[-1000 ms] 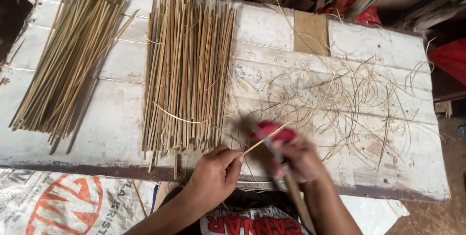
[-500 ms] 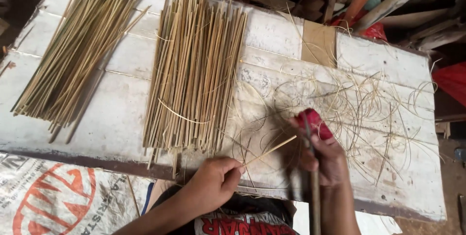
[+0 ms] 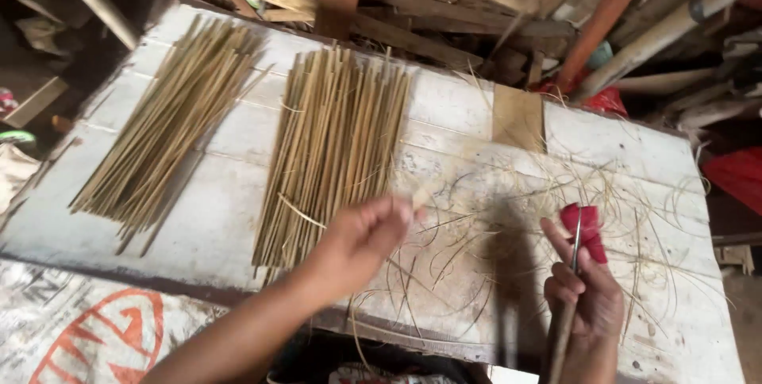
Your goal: Stripping the outer layer or cleaning bamboo sticks using a hand tool in a workshop setting.
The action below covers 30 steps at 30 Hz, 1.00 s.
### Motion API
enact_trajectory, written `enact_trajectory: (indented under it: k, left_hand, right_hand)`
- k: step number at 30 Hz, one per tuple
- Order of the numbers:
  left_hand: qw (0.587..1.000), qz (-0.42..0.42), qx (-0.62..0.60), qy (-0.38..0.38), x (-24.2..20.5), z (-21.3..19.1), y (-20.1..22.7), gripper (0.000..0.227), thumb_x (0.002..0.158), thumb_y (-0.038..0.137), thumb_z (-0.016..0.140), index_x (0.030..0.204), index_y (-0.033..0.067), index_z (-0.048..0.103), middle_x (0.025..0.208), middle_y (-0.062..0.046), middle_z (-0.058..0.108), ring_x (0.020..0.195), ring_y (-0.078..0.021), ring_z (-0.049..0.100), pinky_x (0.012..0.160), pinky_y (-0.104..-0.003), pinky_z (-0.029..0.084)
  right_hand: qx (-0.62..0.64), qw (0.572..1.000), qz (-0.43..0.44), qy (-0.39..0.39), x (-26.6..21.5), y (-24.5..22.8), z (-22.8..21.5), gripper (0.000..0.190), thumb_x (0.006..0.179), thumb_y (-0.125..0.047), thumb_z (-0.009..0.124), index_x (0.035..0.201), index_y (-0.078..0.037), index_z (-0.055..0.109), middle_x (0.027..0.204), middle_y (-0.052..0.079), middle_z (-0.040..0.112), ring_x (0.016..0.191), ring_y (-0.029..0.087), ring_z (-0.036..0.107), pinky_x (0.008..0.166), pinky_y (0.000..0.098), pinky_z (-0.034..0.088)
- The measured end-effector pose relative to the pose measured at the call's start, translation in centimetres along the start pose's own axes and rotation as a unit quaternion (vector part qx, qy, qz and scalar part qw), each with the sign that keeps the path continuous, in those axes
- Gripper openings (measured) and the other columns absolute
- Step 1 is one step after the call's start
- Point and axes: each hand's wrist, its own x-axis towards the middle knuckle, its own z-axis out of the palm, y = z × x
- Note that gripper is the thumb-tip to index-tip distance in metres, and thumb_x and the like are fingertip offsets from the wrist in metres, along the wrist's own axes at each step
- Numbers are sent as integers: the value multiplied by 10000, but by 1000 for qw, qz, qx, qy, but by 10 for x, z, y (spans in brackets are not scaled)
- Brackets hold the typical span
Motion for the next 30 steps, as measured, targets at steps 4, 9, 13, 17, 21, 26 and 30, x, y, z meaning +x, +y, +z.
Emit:
enact_trajectory:
  k: [4, 9, 13, 17, 21, 26, 30]
  left_hand:
    - [916, 306, -98, 240, 40, 0, 11, 214, 1107, 227, 410, 1084, 118, 592, 653, 88, 424, 498, -39, 351, 404, -188, 298]
    - [854, 363, -132, 347, 46, 15, -14, 252, 1060, 205, 428, 825, 159, 507, 657, 38, 468, 537, -75, 400, 866, -370, 580]
    - [883, 315, 51, 343, 23, 10, -50, 215, 1052, 184, 473, 990, 54, 632, 872, -58, 629, 774, -171, 623, 642, -266, 560]
    - [906, 284, 4, 314, -9, 12, -32, 121, 1038, 95, 465, 1056, 25, 562, 975, -159, 663, 856, -257, 727, 716, -373, 707]
    - [914, 261, -225, 214, -26, 40, -55, 86, 1051, 84, 459, 1099, 95, 529, 1127, -158, 670, 1115, -285, 667, 1000, -494, 583]
    - [889, 10, -332, 316, -60, 8, -69, 351, 802, -34, 634, 1134, 77, 659, 1138, -125, 758, 1083, -283, 719, 948, -388, 562]
    - [889, 180, 132, 399, -92, -23, -23, 430, 1065, 273, 393, 1423, 39, 438, 1405, -211, 560, 1351, -319, 568, 1207, -441, 456]
  right_hand:
    - [64, 998, -19, 10, -19, 37, 14, 572, 849, 29, 635, 1395, 89, 473, 1375, 414, 508, 562, 79, 477, 429, 145, 401]
    - [96, 991, -9, -95, -32, 53, -2, 544, 1009, -16, 570, 1517, 82, 401, 1427, 391, 488, 631, 69, 409, 456, 133, 387]
    - [114, 990, -20, -82, -30, 47, -1, 520, 1022, 30, 524, 1491, 171, 351, 1423, 410, 476, 703, 57, 446, 509, 118, 401]
    - [65, 996, 29, -60, -22, 48, 4, 563, 1029, -81, 586, 1512, 116, 374, 1377, 435, 491, 562, 6, 429, 443, 110, 394]
    - [73, 984, 138, -88, -9, 78, 77, 604, 955, -105, 625, 1491, 65, 404, 1397, 431, 480, 464, 20, 505, 373, 135, 445]
    - [-45, 998, 39, -3, -3, 65, 57, 582, 834, 23, 674, 1403, 8, 551, 1285, 347, 617, 424, 46, 459, 315, 180, 372]
    - [-75, 995, 3, -61, -7, 38, 39, 292, 985, -33, 603, 1258, 69, 595, 1325, 297, 631, 477, 69, 467, 364, 196, 347]
